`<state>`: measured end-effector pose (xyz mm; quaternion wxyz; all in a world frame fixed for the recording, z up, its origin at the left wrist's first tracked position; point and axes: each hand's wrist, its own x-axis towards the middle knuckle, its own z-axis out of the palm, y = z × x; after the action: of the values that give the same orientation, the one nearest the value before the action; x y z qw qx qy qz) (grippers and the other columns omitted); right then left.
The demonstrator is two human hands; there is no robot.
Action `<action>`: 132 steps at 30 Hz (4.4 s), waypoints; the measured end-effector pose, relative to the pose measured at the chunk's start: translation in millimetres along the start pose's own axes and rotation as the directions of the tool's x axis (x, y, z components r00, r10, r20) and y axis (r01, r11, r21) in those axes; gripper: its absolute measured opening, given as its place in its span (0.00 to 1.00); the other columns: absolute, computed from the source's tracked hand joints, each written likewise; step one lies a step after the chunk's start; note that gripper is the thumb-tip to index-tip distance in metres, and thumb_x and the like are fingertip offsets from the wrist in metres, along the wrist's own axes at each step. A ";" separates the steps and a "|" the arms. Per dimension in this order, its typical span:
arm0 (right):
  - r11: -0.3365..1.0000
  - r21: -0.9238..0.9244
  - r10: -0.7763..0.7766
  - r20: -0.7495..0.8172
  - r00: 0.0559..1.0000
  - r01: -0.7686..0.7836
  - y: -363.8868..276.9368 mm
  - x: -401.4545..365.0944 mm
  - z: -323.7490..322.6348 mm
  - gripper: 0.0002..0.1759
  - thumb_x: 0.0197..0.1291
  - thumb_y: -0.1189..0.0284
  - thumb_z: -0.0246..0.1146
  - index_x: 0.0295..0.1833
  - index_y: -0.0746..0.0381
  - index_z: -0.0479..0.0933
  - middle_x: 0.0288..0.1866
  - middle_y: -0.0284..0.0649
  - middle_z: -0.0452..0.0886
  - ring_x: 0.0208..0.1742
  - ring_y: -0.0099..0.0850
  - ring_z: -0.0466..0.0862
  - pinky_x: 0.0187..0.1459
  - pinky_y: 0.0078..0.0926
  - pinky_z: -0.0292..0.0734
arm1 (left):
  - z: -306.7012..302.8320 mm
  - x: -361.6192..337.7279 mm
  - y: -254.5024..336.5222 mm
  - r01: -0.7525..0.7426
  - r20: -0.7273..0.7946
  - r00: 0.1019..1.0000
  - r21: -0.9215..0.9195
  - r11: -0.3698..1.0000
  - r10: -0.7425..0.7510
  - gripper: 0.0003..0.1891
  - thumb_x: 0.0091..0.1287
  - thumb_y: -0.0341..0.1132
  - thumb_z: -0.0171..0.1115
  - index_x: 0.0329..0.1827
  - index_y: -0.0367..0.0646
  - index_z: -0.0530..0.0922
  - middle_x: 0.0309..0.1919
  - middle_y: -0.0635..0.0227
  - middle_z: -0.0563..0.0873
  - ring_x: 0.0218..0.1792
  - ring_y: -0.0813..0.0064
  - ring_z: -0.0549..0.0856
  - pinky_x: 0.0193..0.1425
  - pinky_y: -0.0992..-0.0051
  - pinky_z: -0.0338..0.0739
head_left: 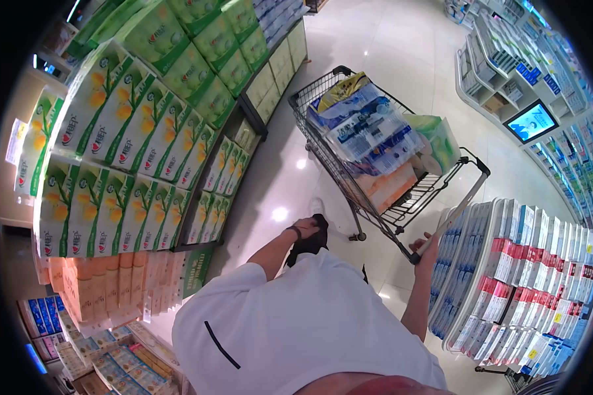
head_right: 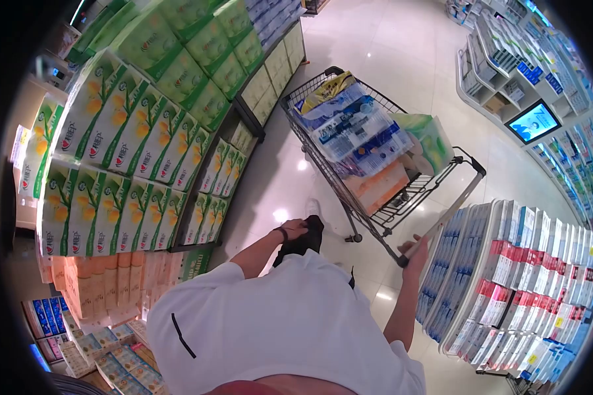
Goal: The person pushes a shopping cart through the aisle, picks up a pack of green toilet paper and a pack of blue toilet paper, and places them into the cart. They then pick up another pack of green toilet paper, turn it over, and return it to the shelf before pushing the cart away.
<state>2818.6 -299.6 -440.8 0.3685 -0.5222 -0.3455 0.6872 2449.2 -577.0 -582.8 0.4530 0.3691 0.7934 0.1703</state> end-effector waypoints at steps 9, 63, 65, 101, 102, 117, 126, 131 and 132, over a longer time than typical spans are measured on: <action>0.931 -0.366 -0.132 -0.333 0.934 0.001 -58.4 88.0 -18.7 0.40 0.69 0.35 0.59 0.50 0.68 0.81 0.18 0.34 0.71 0.15 0.28 0.74 0.18 0.26 0.74 | -97.0 -6.3 -239.7 0.662 -0.010 0.747 -0.080 0.746 -0.664 0.18 0.67 0.45 0.65 0.45 0.35 0.86 0.36 0.58 0.91 0.33 0.61 0.90 0.43 0.59 0.83; 0.280 -0.866 -0.384 -0.497 0.778 -0.415 -274.6 474.7 188.9 0.38 0.64 0.40 0.60 0.50 0.69 0.87 0.49 0.63 0.87 0.55 0.60 0.86 0.58 0.56 0.77 | -498.1 519.4 163.5 0.232 0.114 0.908 -0.938 0.257 -0.404 0.14 0.76 0.33 0.49 0.55 0.30 0.72 0.53 0.46 0.83 0.47 0.44 0.90 0.48 0.50 0.93; 0.305 -0.845 -0.364 -0.529 0.766 -0.439 -278.1 492.5 203.1 0.37 0.63 0.40 0.61 0.52 0.66 0.87 0.50 0.60 0.88 0.57 0.58 0.86 0.59 0.55 0.77 | -511.6 533.8 172.8 0.211 0.064 0.910 -0.922 0.325 -0.409 0.17 0.76 0.35 0.45 0.57 0.29 0.70 0.56 0.45 0.85 0.46 0.46 0.90 0.46 0.51 0.93; 0.250 -0.869 -0.426 -0.495 0.757 -0.427 -442.0 832.2 512.6 0.33 0.62 0.46 0.60 0.53 0.66 0.85 0.50 0.58 0.88 0.54 0.57 0.87 0.57 0.54 0.81 | -740.5 883.7 291.9 0.239 0.135 0.871 -0.956 0.168 -0.472 0.24 0.76 0.44 0.45 0.64 0.35 0.74 0.53 0.46 0.85 0.44 0.47 0.91 0.41 0.49 0.92; 0.233 -0.877 -0.425 -0.481 0.767 -0.421 -448.4 849.2 517.9 0.33 0.62 0.45 0.60 0.54 0.66 0.85 0.50 0.58 0.88 0.54 0.57 0.87 0.58 0.54 0.81 | -741.4 899.4 286.3 0.256 0.151 0.857 -0.954 0.153 -0.492 0.22 0.75 0.41 0.45 0.64 0.36 0.75 0.55 0.46 0.85 0.47 0.46 0.91 0.44 0.48 0.92; 0.111 -0.961 -0.395 -0.277 0.876 -0.253 -550.2 1101.1 604.5 0.39 0.60 0.42 0.63 0.59 0.67 0.83 0.55 0.61 0.87 0.59 0.58 0.85 0.61 0.54 0.78 | -789.5 997.8 350.7 0.187 0.157 0.871 -0.982 0.018 -0.466 0.19 0.79 0.39 0.45 0.65 0.39 0.73 0.54 0.53 0.86 0.52 0.50 0.90 0.56 0.48 0.88; -0.020 -0.986 -0.443 -0.142 0.885 -0.168 -581.3 1232.1 664.2 0.36 0.59 0.44 0.61 0.51 0.69 0.85 0.50 0.61 0.88 0.55 0.60 0.86 0.58 0.57 0.79 | -837.9 1074.6 367.1 0.041 0.048 0.837 -0.999 -0.025 -0.544 0.19 0.78 0.38 0.53 0.63 0.30 0.70 0.54 0.43 0.86 0.44 0.45 0.92 0.44 0.50 0.93; -0.022 -0.980 -0.360 -0.175 0.916 -0.196 -601.0 1251.4 744.6 0.37 0.60 0.43 0.62 0.59 0.66 0.83 0.60 0.59 0.85 0.62 0.57 0.84 0.63 0.56 0.77 | -877.0 1127.6 352.9 0.024 -0.016 0.839 -0.998 0.066 -0.544 0.20 0.79 0.38 0.52 0.62 0.28 0.70 0.49 0.42 0.87 0.43 0.45 0.92 0.42 0.51 0.92; -0.056 -0.986 -0.369 -0.128 0.921 -0.160 -601.4 1257.9 754.2 0.37 0.60 0.44 0.62 0.58 0.67 0.84 0.59 0.59 0.85 0.62 0.57 0.84 0.63 0.57 0.77 | -888.6 1128.7 361.9 -0.002 -0.056 0.812 -0.996 0.093 -0.581 0.20 0.80 0.38 0.51 0.62 0.27 0.70 0.48 0.42 0.87 0.43 0.45 0.92 0.45 0.52 0.93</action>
<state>1942.5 1017.9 -343.4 -0.0159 -0.7103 -0.6990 0.0808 1496.8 557.5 -561.2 0.4100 -0.2330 0.6279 0.6192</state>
